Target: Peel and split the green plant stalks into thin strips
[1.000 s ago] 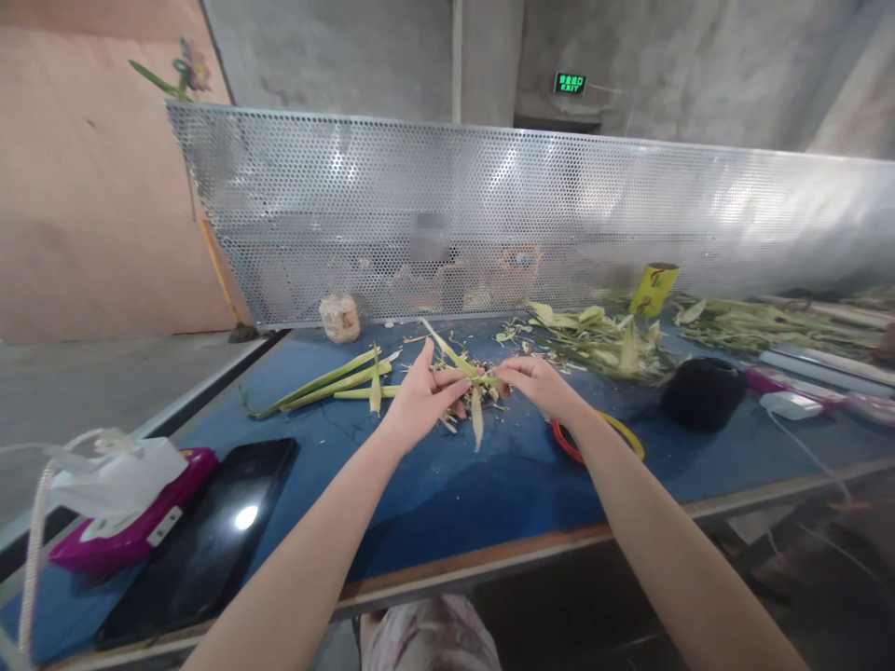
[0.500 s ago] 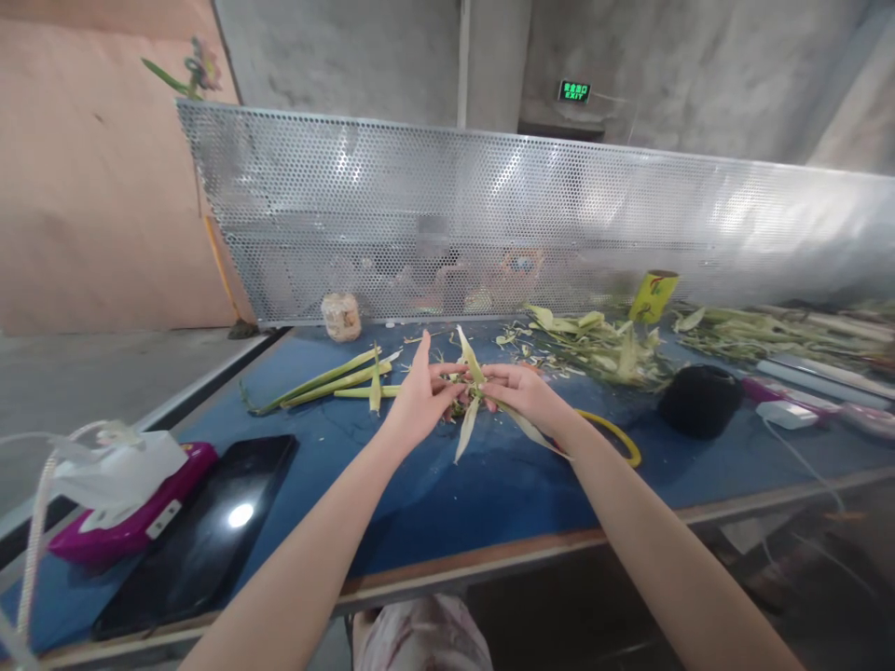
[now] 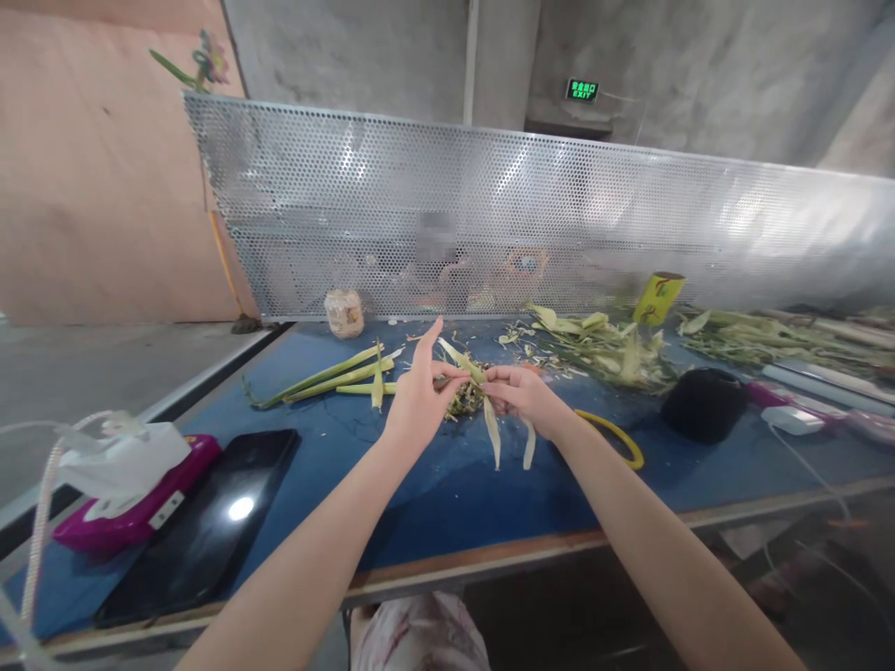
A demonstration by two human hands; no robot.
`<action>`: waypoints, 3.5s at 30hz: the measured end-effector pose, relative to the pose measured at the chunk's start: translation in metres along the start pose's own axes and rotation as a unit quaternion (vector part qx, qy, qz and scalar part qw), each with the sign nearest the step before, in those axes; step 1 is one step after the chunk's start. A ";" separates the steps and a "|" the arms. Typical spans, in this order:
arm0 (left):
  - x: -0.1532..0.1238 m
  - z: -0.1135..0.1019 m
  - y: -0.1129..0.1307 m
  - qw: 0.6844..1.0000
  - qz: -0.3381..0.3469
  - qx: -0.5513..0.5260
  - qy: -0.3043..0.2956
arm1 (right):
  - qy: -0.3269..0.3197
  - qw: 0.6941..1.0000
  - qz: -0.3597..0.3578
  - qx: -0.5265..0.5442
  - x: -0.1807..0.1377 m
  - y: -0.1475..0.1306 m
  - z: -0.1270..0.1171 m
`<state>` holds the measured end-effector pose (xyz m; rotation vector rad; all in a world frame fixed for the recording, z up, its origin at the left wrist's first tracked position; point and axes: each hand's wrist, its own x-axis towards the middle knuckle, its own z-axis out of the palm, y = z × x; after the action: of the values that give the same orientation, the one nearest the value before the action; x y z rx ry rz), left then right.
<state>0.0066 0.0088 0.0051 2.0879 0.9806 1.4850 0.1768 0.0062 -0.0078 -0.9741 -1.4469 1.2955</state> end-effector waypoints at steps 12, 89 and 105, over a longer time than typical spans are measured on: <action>0.001 -0.002 -0.002 1.000 0.022 0.012 0.003 | -0.103 0.989 0.044 0.097 -0.002 0.001 0.004; -0.002 0.021 -0.014 0.961 -0.121 -0.246 -0.040 | 0.001 0.992 -0.128 -0.012 0.005 0.007 0.003; -0.005 0.022 -0.007 0.945 -0.118 -0.289 -0.097 | 0.027 0.986 -0.090 0.137 0.005 0.003 0.003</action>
<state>0.0236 0.0118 -0.0102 1.5924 0.5975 1.2268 0.1729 0.0105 -0.0098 -0.6750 -1.2454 1.2842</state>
